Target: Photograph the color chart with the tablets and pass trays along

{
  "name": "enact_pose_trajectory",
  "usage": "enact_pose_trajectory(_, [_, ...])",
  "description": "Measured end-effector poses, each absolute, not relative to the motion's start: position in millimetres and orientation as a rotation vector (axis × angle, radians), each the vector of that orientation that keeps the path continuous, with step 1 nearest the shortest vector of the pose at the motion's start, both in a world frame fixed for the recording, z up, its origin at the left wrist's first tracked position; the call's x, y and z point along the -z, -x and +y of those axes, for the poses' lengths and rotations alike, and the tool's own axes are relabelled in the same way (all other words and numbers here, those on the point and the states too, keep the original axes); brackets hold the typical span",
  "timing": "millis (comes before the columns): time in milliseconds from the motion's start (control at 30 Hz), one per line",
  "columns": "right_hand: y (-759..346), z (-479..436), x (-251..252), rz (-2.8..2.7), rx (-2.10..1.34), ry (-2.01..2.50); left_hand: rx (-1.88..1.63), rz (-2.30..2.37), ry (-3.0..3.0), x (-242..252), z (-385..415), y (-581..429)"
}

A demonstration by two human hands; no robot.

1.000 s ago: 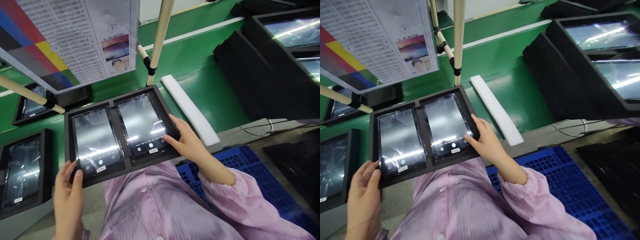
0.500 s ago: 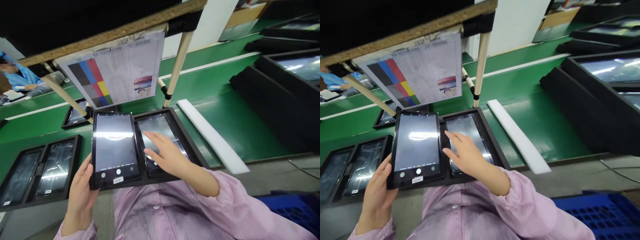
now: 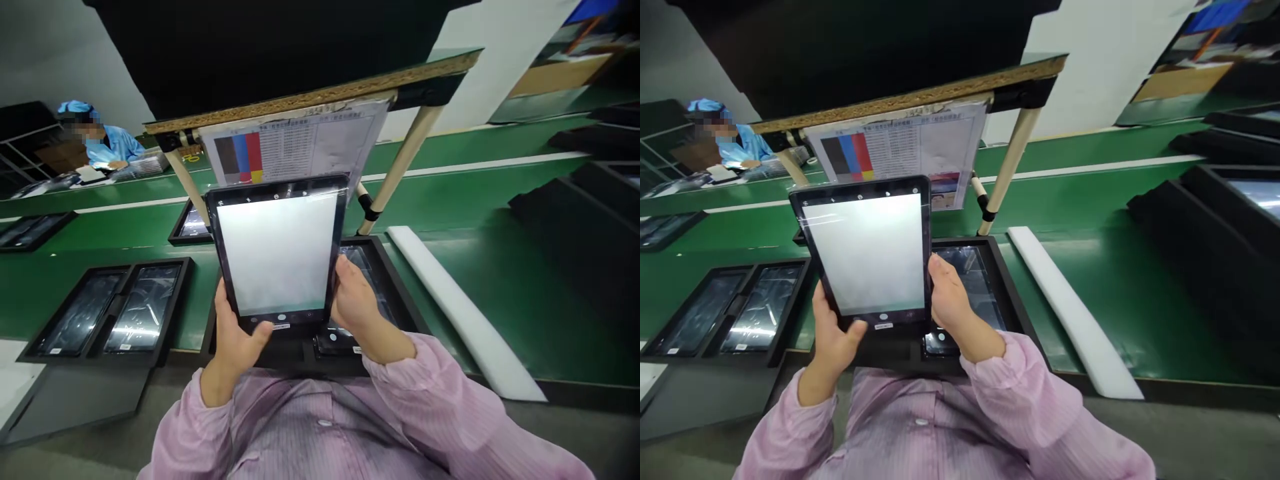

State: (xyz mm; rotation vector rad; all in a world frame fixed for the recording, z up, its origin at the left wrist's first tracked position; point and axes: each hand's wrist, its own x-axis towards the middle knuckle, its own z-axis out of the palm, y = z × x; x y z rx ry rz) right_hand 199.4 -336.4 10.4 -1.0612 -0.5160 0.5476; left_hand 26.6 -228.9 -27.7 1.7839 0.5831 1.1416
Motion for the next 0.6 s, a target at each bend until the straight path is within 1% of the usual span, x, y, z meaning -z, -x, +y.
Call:
enact_pose_trajectory(67, [-199.8,-335.5,-9.3,-0.514,-0.551,1.089,-1.11,0.642,-2.026,27.8,-230.5,-26.3])
enact_pose_trajectory(167, [-199.6,-334.4,-7.7,-0.517,-0.546,1.128,-1.096,0.722,-2.148,25.0,-233.5,-28.4])
enact_pose_trajectory(600, [-198.4,-332.2,-7.8,-0.546,-0.524,1.142,-1.085,0.779,-2.22,25.0,-236.2,-29.5])
